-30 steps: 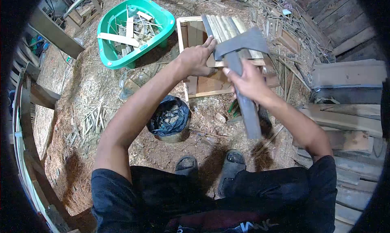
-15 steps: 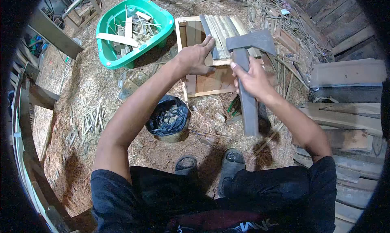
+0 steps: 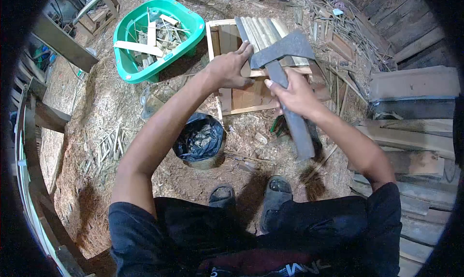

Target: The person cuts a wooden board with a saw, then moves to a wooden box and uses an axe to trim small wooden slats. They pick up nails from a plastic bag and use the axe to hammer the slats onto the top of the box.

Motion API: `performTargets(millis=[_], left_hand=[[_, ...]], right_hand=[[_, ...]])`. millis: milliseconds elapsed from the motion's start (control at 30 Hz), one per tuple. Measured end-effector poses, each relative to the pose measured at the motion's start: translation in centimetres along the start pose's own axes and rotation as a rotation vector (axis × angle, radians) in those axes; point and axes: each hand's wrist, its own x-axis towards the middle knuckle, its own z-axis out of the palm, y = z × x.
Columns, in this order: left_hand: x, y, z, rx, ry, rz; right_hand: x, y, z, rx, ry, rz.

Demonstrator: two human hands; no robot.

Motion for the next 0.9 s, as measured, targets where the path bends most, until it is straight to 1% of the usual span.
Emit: performTargets(millis=[67,100,200,300,400,500,600,633,733,833,900], left_hand=[[0.0,0.1,-0.1,0.005,-0.006,-0.007],[-0.1,0.1,-0.1,0.009,-0.011,-0.013],[-0.1,0.2,0.0,0.016,0.008,-0.025],[-0.2,0.1,0.2,0.025,0.037,0.017],[0.0,0.2,0.0,0.064,-0.035,-0.012],[0.0,0.2,-0.2,0.031,-0.03,0.003],[0.3,-0.7,0.5,0.026,0.003,0.028],[0.3,-0.4,0.3,0.029,-0.004,0.026],[0.0,-0.1,0.4,0.029,-0.003,0.02],[-0.1,-0.2,0.4,0.023,0.019,0.016],[-0.1,0.1,0.0,0.025,-0.007,0.007]], right_hand=[[0.3,0.2,-0.7,-0.038,0.029,-0.028],[0.4,0.3,-1.0,-0.111,0.071,-0.047],[0.1,-0.9,-1.7,-0.202,0.082,-0.093],[0.3,-0.7,-2.4,-0.612,0.141,-0.33],[-0.1,-2.3,-2.2,-0.587,0.205,-0.324],[-1.2,-5.3,-1.9,-0.554,0.19,-0.24],[-0.2,-2.2,-2.0,-0.754,0.101,-0.303],[0.0,-2.4,-1.9,-0.756,0.115,-0.391],[-0.2,-3.6,-2.4,-0.688,0.147,-0.24],[0.0,-4.2,-2.9,-0.584,0.243,-0.369],[-0.7,-5.2,-2.7,-0.591,0.154,-0.228]])
